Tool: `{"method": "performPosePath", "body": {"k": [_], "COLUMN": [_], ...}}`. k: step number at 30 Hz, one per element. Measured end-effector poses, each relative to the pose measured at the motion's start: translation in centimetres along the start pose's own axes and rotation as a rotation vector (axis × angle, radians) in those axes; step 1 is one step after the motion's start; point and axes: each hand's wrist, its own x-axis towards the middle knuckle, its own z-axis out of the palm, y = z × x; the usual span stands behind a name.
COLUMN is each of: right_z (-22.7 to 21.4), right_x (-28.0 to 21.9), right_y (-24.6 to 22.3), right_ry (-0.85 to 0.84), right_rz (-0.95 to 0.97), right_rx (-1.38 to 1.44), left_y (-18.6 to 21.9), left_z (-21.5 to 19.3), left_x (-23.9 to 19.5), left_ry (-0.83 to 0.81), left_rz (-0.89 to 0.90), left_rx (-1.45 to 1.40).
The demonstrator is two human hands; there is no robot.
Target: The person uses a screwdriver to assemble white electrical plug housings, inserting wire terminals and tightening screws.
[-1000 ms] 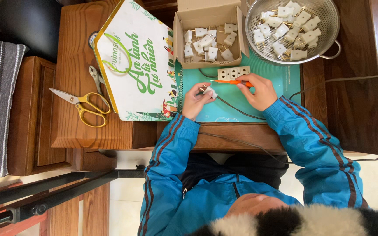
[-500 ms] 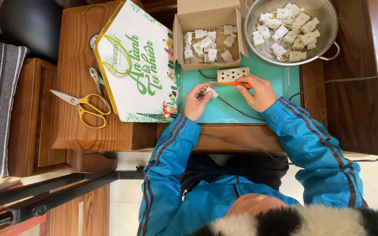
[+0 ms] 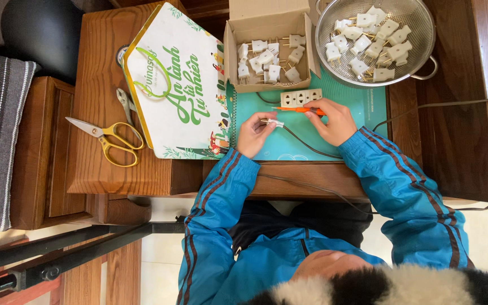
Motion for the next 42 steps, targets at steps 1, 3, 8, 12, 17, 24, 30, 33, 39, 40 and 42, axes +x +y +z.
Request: {"method": "performPosePath", "body": {"k": [1, 3, 8, 12, 17, 24, 30, 33, 39, 40, 42], "right_z": [0.0, 0.0, 0.1, 0.1, 0.1, -0.4, -3.2, -4.7, -4.8, -4.9, -5.0], "right_x": [0.0, 0.0, -0.1, -0.1, 0.0, 0.1, -0.4, -1.9, -5.3, -5.3, -5.4], "right_y": [0.0, 0.1, 0.3, 0.5, 0.2, 0.1, 1.1, 1.5, 2.8, 2.8, 2.8], "right_ry": [0.000, -0.006, -0.007, -0.010, -0.018, 0.009, 0.094, 0.110, 0.071, 0.069, 0.114], "right_rz": [0.000, -0.005, -0.010, -0.023, -0.018, -0.019, -0.067, -0.038, 0.011, 0.009, 0.045], "right_rx": [0.000, -0.001, -0.001, -0.010, -0.011, -0.052, -0.307, -0.462, -0.790, -0.791, -0.757], "left_y": [-0.1, -0.4, -1.3, -1.7, -1.9, -1.3, -0.5, -0.2, 0.2, 0.2, 0.1], "left_z": [-0.2, -0.5, -1.0, -0.9, -1.0, -1.0, -0.8, -0.7, -0.4, -0.3, -0.3], "left_x": [0.0, 0.0, 0.0, 0.1, 0.1, 0.0, -0.3, -0.5, -0.4, -0.4, -0.4], "left_ry": [0.000, -0.042, -0.080, -0.116, -0.119, -0.104, -0.021, 0.022, 0.096, 0.097, 0.098], "left_rz": [0.000, 0.006, 0.040, 0.076, 0.107, 0.145, 0.148, 0.143, 0.145, 0.145, 0.134], "left_rx": [0.000, 0.015, 0.083, 0.106, 0.113, 0.137, 0.135, 0.127, 0.022, 0.019, 0.011]}}
